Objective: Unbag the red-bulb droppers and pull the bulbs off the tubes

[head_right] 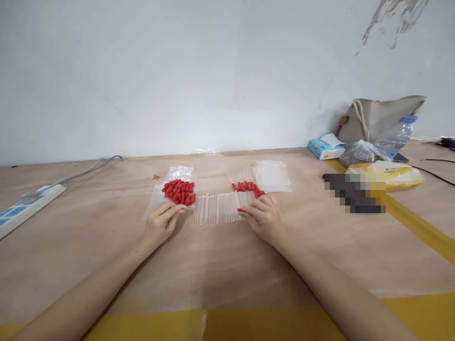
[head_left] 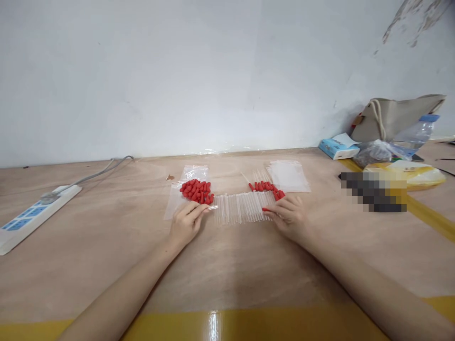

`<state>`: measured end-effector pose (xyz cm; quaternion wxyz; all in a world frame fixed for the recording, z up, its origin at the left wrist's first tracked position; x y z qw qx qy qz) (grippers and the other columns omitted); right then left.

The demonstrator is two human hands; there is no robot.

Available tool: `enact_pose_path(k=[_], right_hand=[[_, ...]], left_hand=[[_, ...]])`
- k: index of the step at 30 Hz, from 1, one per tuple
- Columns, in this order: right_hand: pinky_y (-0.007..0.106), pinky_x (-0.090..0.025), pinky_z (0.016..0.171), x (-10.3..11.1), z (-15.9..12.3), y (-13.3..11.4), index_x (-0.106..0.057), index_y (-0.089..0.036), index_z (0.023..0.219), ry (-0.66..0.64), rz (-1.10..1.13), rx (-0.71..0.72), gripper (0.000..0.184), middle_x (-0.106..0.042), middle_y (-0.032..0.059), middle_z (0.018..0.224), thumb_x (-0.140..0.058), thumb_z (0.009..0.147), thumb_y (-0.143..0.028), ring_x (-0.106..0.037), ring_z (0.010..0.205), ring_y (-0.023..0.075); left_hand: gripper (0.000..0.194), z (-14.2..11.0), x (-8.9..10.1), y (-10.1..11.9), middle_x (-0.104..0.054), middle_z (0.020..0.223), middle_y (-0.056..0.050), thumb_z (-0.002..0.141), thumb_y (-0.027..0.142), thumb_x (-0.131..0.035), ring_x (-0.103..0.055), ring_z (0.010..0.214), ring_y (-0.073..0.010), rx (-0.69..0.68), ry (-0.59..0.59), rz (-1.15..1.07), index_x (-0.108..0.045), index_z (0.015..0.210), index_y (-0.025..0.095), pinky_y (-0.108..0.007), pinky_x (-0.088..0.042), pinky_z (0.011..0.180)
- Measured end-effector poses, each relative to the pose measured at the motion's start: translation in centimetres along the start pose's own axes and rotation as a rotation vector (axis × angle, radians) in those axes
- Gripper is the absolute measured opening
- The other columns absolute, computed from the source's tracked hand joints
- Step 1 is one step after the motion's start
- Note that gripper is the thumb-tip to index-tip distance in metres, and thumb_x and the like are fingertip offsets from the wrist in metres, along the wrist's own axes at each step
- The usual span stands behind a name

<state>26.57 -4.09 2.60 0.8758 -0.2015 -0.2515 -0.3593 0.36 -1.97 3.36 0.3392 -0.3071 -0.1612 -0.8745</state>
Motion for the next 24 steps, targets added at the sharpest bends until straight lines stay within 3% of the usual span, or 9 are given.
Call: enact_pose_path(k=[5,10,12,16,24], right_hand=[[0.028,-0.044,0.059,0.5,0.2,3.9,-0.064,-0.021,0.098,0.103,0.178,-0.353,0.023,-0.057,0.0058,0.084,-0.049,0.082,-0.027,-0.055,0.071,0.0137],[0.027,-0.046,0.055,0.5,-1.4,9.0,-0.062,-0.014,0.094,0.121,0.318,-0.861,0.03,-0.057,0.0035,0.072,-0.058,0.07,-0.031,-0.053,0.06,0.012],[0.025,-0.045,0.053,0.7,-2.0,10.4,-0.059,-0.014,0.088,0.153,0.394,-0.98,0.031,-0.056,0.0008,0.067,-0.064,0.063,-0.032,-0.052,0.055,0.0104],[0.023,-0.043,0.051,0.8,-2.5,11.3,-0.056,-0.017,0.075,0.163,0.445,-1.019,0.031,-0.058,0.0001,0.064,-0.071,0.055,-0.036,-0.053,0.054,0.01],[0.023,-0.041,0.047,0.3,-3.0,11.1,-0.062,-0.016,0.074,-0.007,0.416,-1.046,0.032,-0.066,0.0058,0.07,-0.067,0.06,-0.044,-0.058,0.056,0.0131]], left_hand=[[0.035,0.2,-1.1,-1.1,-0.05,0.09,-0.006,0.086,0.012,-0.039,-0.051,0.08,-0.0129,0.118,-0.041,-0.052,-0.048,0.12,0.017,-0.025,-0.045,0.072],[0.029,0.4,-1.7,-0.6,-0.047,0.08,-0.003,0.085,0.011,-0.04,-0.05,0.073,-0.0111,0.111,-0.005,-0.05,-0.055,0.11,0.016,-0.023,-0.046,0.067],[0.024,0.6,-1.8,-0.5,-0.048,0.077,-0.003,0.086,0.013,-0.041,-0.051,0.07,-0.0108,0.095,0.017,-0.047,-0.056,0.105,0.016,-0.023,-0.046,0.065],[0.018,1.0,-2.2,-0.2,-0.056,0.077,-0.003,0.086,0.014,-0.044,-0.055,0.072,-0.0124,0.01,0.014,0.005,-0.055,0.1,0.016,-0.025,-0.048,0.068],[0.023,0.1,-2.8,0.2,-0.062,0.097,-0.008,0.083,0.021,-0.05,-0.06,0.086,-0.0156,-0.035,-0.137,-0.11,-0.055,0.105,0.017,-0.028,-0.051,0.076]])
Point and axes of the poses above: each hand's wrist, its own z-axis towards the middle knuckle, its own x-axis out of the back of the hand, y = z × x, the point moved 4 cm from there along z, towards the middle knuckle
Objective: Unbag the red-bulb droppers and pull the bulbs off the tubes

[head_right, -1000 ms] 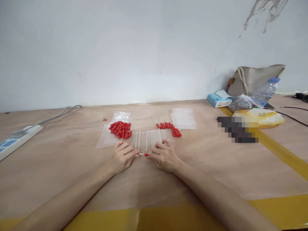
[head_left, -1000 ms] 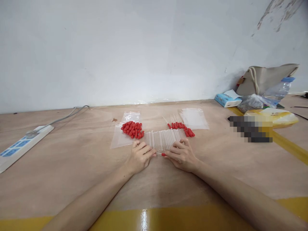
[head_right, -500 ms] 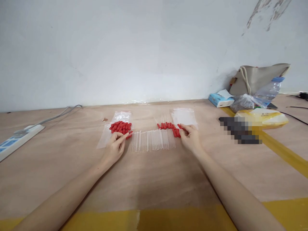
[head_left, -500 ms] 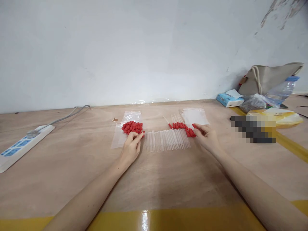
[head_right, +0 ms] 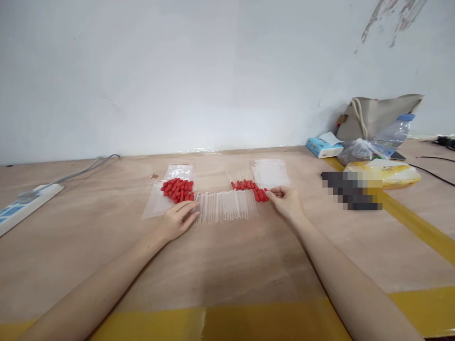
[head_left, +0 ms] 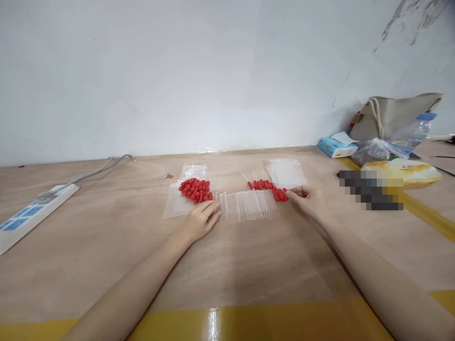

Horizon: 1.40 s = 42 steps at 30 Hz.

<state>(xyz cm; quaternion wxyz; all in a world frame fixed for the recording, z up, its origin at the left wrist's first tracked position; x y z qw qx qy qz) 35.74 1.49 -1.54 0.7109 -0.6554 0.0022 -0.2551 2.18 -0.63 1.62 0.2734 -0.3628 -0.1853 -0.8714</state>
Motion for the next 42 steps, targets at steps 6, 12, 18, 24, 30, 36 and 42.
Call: enact_pose_path(k=[6,12,18,24,30,36,42], right_hand=[[0.024,-0.046,0.055,-0.1,0.5,0.8,-0.063,-0.016,0.075,0.008,-0.051,-0.004,0.029,-0.068,0.0067,0.073,-0.065,0.062,-0.042,-0.061,0.064,0.0158],[0.025,-0.042,0.049,0.3,0.8,1.2,-0.069,-0.017,0.075,0.025,-0.221,0.033,0.033,-0.066,0.0039,0.061,-0.059,0.067,-0.047,-0.059,0.059,0.0176],[0.026,-0.041,0.05,0.6,0.9,1.0,-0.07,-0.019,0.073,0.057,-0.287,0.084,0.031,-0.063,0.0013,0.054,-0.054,0.07,-0.045,-0.058,0.058,0.0182],[0.027,-0.038,0.05,1.5,0.7,0.3,-0.068,-0.018,0.076,0.165,-0.358,0.023,0.033,-0.063,0.0036,0.058,-0.05,0.072,-0.045,-0.055,0.054,0.0173],[0.03,-0.037,0.065,-1.1,0.4,-4.7,-0.068,-0.021,0.073,0.091,-0.618,0.278,0.025,-0.064,0.0045,0.071,-0.053,0.072,-0.041,-0.055,0.072,0.019],[0.039,-0.031,0.07,-4.6,0.5,-7.2,-0.071,-0.023,0.075,0.062,-0.93,0.362,0.029,-0.063,0.0096,0.077,-0.049,0.076,-0.043,-0.051,0.083,0.0257],[0.038,-0.029,0.069,-5.7,1.0,-6.9,-0.07,-0.021,0.069,0.068,-1.0,0.389,0.027,-0.062,0.0115,0.074,-0.049,0.075,-0.037,-0.049,0.079,0.0243]], left_hand=[[0.032,-0.2,0.3,0.5,-0.061,0.104,-0.009,0.08,0.027,-0.055,-0.059,0.094,-0.0181,-0.02,-0.054,-0.067,-0.054,0.11,0.016,-0.031,-0.051,0.081],[0.031,-0.1,0.2,0.5,-0.062,0.101,-0.01,0.081,0.028,-0.055,-0.058,0.093,-0.019,-0.022,-0.108,-0.105,-0.055,0.11,0.016,-0.035,-0.05,0.082],[0.026,-0.1,0.6,0.5,-0.06,0.1,-0.009,0.082,0.022,-0.053,-0.056,0.091,-0.0171,-0.002,-0.053,-0.134,-0.056,0.107,0.018,-0.034,-0.049,0.08],[0.021,0.0,1.4,0.4,-0.057,0.094,-0.007,0.081,0.018,-0.053,-0.053,0.089,-0.0162,0.038,0.049,-0.093,-0.058,0.102,0.018,-0.034,-0.046,0.08],[0.02,0.0,1.2,0.3,-0.056,0.094,-0.006,0.08,0.018,-0.054,-0.052,0.088,-0.0163,0.029,0.056,-0.057,-0.058,0.1,0.019,-0.033,-0.045,0.08],[0.018,-0.1,1.2,0.0,-0.056,0.094,-0.007,0.08,0.019,-0.054,-0.052,0.089,-0.0174,0.036,0.057,-0.04,-0.06,0.097,0.019,-0.035,-0.045,0.079],[0.016,-0.2,1.0,-0.1,-0.056,0.095,-0.007,0.08,0.02,-0.053,-0.052,0.089,-0.0179,0.034,0.062,-0.052,-0.06,0.095,0.02,-0.035,-0.046,0.078]])
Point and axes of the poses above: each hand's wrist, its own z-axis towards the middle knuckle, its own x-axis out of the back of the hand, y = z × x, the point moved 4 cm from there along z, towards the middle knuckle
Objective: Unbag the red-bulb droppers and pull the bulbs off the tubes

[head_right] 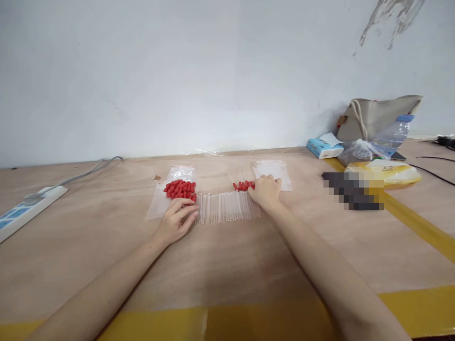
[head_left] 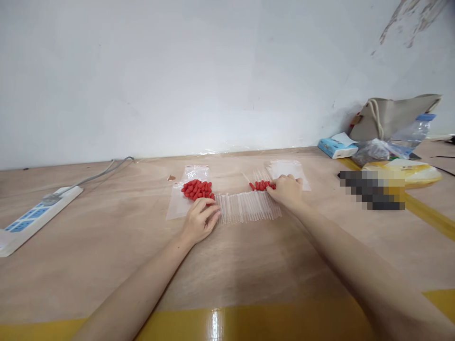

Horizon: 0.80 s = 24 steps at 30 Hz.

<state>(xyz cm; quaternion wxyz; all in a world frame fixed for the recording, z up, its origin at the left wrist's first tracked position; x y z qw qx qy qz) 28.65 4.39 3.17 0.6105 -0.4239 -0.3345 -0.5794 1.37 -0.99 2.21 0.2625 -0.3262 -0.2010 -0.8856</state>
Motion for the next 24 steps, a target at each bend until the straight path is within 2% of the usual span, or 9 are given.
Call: enact_pose_path(k=[5,9,11,14,17,21,24], right_hand=[[0.039,-0.029,0.071,0.4,0.2,0.0,-0.07,-0.019,0.071,0.027,0.03,-0.039,0.028,-0.063,0.0121,0.076,-0.046,0.077,-0.033,-0.05,0.081,0.0247],[0.039,-0.031,0.073,1.6,-0.5,0.5,-0.07,-0.02,0.077,0.144,0.239,-0.113,0.027,-0.063,0.0084,0.078,-0.048,0.077,-0.035,-0.051,0.082,0.0241],[0.036,-0.035,0.071,2.1,-1.7,0.0,-0.069,-0.021,0.078,0.195,0.397,-0.006,0.024,-0.062,0.0059,0.073,-0.05,0.077,-0.035,-0.052,0.077,0.0208],[0.032,-0.038,0.07,2.6,-4.7,-1.7,-0.068,-0.022,0.082,0.217,0.611,0.334,0.019,-0.061,0.003,0.071,-0.052,0.078,-0.032,-0.052,0.07,0.0158],[0.032,-0.039,0.068,2.6,-7.8,-3.2,-0.067,-0.026,0.09,0.184,0.649,0.542,0.016,-0.061,0.0024,0.074,-0.054,0.079,-0.026,-0.051,0.071,0.0148],[0.032,-0.038,0.069,2.5,-9.7,-4.5,-0.064,-0.027,0.095,0.124,0.655,0.647,0.02,-0.061,0.0023,0.078,-0.051,0.082,-0.022,-0.051,0.074,0.0144],[0.033,-0.036,0.071,2.4,-9.8,-4.9,-0.062,-0.025,0.101,0.108,0.592,0.642,0.022,-0.063,0.0037,0.087,-0.053,0.081,-0.026,-0.052,0.08,0.0159]], left_hand=[[0.017,0.0,0.0,0.0,-0.056,0.095,-0.007,0.08,0.019,-0.054,-0.052,0.091,-0.0181,-0.005,0.0,0.003,-0.061,0.095,0.019,-0.035,-0.046,0.079],[0.022,0.1,0.2,0.2,-0.056,0.096,-0.007,0.08,0.02,-0.053,-0.053,0.091,-0.0181,-0.007,0.004,0.026,-0.059,0.102,0.02,-0.035,-0.047,0.079],[0.029,0.2,0.4,0.5,-0.057,0.102,-0.008,0.081,0.021,-0.052,-0.053,0.095,-0.0199,-0.013,0.015,0.067,-0.056,0.109,0.021,-0.038,-0.045,0.083],[0.039,0.4,0.5,1.3,-0.052,0.118,-0.011,0.082,0.021,-0.051,-0.048,0.109,-0.0243,-0.051,0.036,0.173,-0.049,0.12,0.022,-0.044,-0.04,0.09],[0.04,0.5,0.2,2.5,-0.052,0.122,-0.009,0.082,0.021,-0.051,-0.045,0.114,-0.0246,-0.151,-0.001,0.26,-0.047,0.122,0.025,-0.046,-0.034,0.095],[0.026,0.3,-0.3,3.6,-0.066,0.09,-0.002,0.083,0.02,-0.052,-0.055,0.088,-0.0175,-0.24,-0.057,0.283,-0.055,0.109,0.024,-0.041,-0.033,0.091],[0.017,0.2,-0.6,4.0,-0.064,0.071,0.001,0.082,0.019,-0.053,-0.054,0.071,-0.0139,-0.253,-0.073,0.283,-0.058,0.098,0.021,-0.037,-0.036,0.081]])
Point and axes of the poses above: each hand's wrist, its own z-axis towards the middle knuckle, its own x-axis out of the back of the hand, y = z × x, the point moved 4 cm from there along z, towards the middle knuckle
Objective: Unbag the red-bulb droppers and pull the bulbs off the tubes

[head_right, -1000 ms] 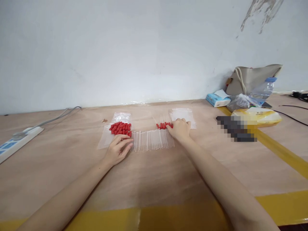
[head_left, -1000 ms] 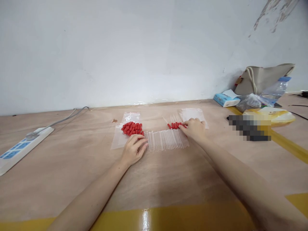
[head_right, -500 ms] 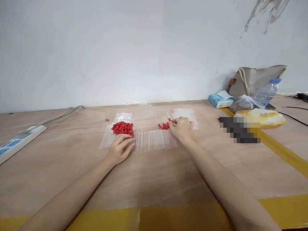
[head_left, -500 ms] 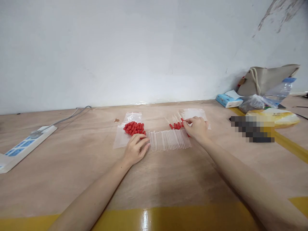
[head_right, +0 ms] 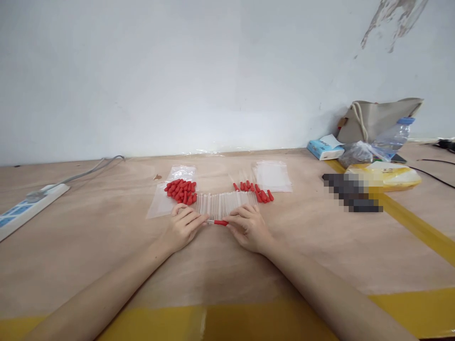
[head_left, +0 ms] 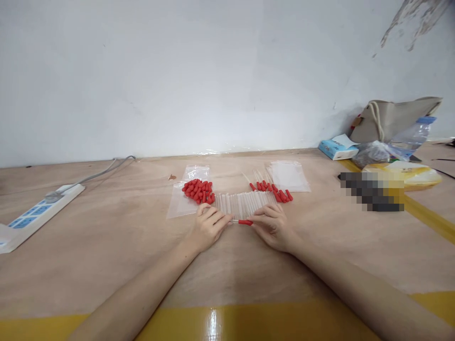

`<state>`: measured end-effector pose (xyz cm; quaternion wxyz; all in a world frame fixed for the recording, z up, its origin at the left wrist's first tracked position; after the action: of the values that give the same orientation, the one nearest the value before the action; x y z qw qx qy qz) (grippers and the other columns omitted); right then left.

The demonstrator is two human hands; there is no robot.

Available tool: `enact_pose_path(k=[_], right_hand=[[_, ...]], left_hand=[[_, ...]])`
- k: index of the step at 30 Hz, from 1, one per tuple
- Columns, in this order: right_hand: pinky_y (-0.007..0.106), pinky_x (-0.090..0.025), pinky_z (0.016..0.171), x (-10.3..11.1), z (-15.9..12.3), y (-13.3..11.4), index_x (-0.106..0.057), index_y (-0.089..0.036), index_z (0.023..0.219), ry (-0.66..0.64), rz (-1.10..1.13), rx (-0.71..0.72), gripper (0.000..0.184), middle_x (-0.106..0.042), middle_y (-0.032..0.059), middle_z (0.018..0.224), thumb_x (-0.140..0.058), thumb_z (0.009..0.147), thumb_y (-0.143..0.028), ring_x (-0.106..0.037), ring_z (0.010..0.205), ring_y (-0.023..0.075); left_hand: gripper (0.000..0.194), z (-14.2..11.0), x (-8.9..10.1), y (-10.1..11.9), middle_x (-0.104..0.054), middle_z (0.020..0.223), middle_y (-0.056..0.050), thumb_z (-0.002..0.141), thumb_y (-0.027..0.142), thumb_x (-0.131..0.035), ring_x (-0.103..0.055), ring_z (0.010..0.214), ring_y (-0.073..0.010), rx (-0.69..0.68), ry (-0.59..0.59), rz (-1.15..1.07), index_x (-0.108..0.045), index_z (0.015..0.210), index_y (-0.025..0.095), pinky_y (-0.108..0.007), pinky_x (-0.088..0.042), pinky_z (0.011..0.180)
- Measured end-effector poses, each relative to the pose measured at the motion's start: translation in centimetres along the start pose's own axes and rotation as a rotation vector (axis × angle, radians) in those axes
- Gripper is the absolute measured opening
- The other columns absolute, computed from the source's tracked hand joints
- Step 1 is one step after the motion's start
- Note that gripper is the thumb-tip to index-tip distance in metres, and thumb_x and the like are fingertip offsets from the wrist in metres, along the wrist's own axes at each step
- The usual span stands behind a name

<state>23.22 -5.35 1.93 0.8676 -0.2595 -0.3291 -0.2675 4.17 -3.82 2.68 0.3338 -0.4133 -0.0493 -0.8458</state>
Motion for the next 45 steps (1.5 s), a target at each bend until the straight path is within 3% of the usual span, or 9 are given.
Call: enact_pose_path(k=[4,9,19,25,29,33,36,40,45], right_hand=[[0.033,-0.033,0.071,-0.4,0.4,-0.6,-0.061,-0.023,0.103,0.019,-0.131,0.058,0.029,-0.064,0.004,0.088,-0.058,0.078,-0.037,-0.051,0.08,0.0166],[0.031,-0.028,0.068,-0.3,0.4,-1.3,-0.065,-0.024,0.086,0.094,-0.263,0.153,0.012,-0.06,-0.0011,0.063,-0.055,0.081,-0.028,-0.047,0.065,0.012],[0.033,-0.027,0.074,0.0,-0.3,-0.7,-0.065,-0.022,0.078,0.111,-0.258,0.2,0.009,-0.054,-0.0032,0.055,-0.056,0.08,-0.021,-0.045,0.063,0.01],[0.031,-0.039,0.068,2.3,-0.7,3.7,-0.064,-0.024,0.089,0.226,-0.053,-0.067,0.013,-0.06,0.0019,0.074,-0.055,0.08,-0.023,-0.052,0.069,0.0133],[0.03,-0.046,0.066,2.8,-0.9,6.9,-0.063,-0.021,0.098,0.338,0.066,-0.314,0.023,-0.056,0.0058,0.084,-0.049,0.081,-0.027,-0.055,0.073,0.0145],[0.028,-0.045,0.055,3.5,-2.1,10.8,-0.063,-0.015,0.095,0.397,0.128,-0.694,0.031,-0.057,0.0047,0.075,-0.055,0.073,-0.035,-0.053,0.061,0.0129],[0.026,-0.044,0.051,4.3,-3.0,12.8,-0.059,-0.015,0.086,0.456,0.278,-0.86,0.034,-0.058,0.0022,0.066,-0.064,0.063,-0.039,-0.052,0.054,0.0115],[0.026,-0.043,0.052,4.7,-2.9,13.2,-0.057,-0.016,0.076,0.424,0.331,-0.862,0.034,-0.059,0.0029,0.064,-0.066,0.06,-0.044,-0.052,0.055,0.0123],[0.03,-0.043,0.063,4.2,-2.5,12.5,-0.062,-0.018,0.077,0.289,0.056,-0.737,0.029,-0.063,0.0042,0.073,-0.06,0.066,-0.046,-0.054,0.067,0.016]], left_hand=[[0.014,0.1,0.0,0.4,-0.062,0.067,0.001,0.082,0.019,-0.053,-0.051,0.067,-0.0133,-0.029,0.003,-0.008,-0.058,0.095,0.021,-0.035,-0.034,0.077],[0.01,0.1,0.0,0.7,-0.061,0.064,0.002,0.082,0.018,-0.052,-0.05,0.065,-0.0127,-0.047,-0.014,-0.015,-0.059,0.089,0.02,-0.035,-0.031,0.076],[0.011,-0.3,0.6,0.2,-0.06,0.061,0.002,0.081,0.013,-0.05,-0.048,0.064,-0.0121,-0.029,0.018,-0.057,-0.059,0.084,0.02,-0.034,-0.032,0.073],[0.025,-1.9,0.5,-3.7,-0.058,0.084,-0.004,0.084,0.013,-0.044,-0.053,0.075,-0.0124,0.299,0.092,-0.181,-0.055,0.107,0.019,-0.026,-0.043,0.07],[0.037,-1.8,-0.5,-4.1,-0.048,0.088,-0.006,0.086,0.011,-0.038,-0.051,0.077,-0.0117,0.375,0.091,-0.18,-0.046,0.122,0.015,-0.024,-0.045,0.071],[0.029,-1.3,-0.9,-4.2,-0.045,0.076,-0.002,0.085,0.012,-0.04,-0.048,0.066,-0.0101,0.373,0.095,-0.135,-0.054,0.11,0.015,-0.021,-0.045,0.063],[0.017,-1.1,-0.9,-4.6,-0.047,0.072,-0.001,0.083,0.013,-0.043,-0.048,0.061,-0.0093,0.384,0.111,-0.109,-0.058,0.09,0.015,-0.02,-0.044,0.059],[0.012,-0.9,-1.3,-4.8,-0.051,0.073,-0.001,0.081,0.012,-0.045,-0.051,0.061,-0.0096,0.389,0.109,-0.117,-0.056,0.081,0.015,-0.02,-0.045,0.057],[0.013,-1.0,-1.7,-4.3,-0.058,0.086,-0.005,0.081,0.015,-0.046,-0.058,0.074,-0.0123,0.399,0.068,-0.205,-0.058,0.087,0.016,-0.024,-0.049,0.067]])
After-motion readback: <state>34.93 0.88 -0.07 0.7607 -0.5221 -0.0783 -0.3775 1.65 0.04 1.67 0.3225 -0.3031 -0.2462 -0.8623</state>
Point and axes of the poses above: each hand's wrist, its own z-axis towards the middle knuckle, its own x-axis out of the back of the hand, y = z × x, the point moved 4 cm from there along z, towards the middle knuckle
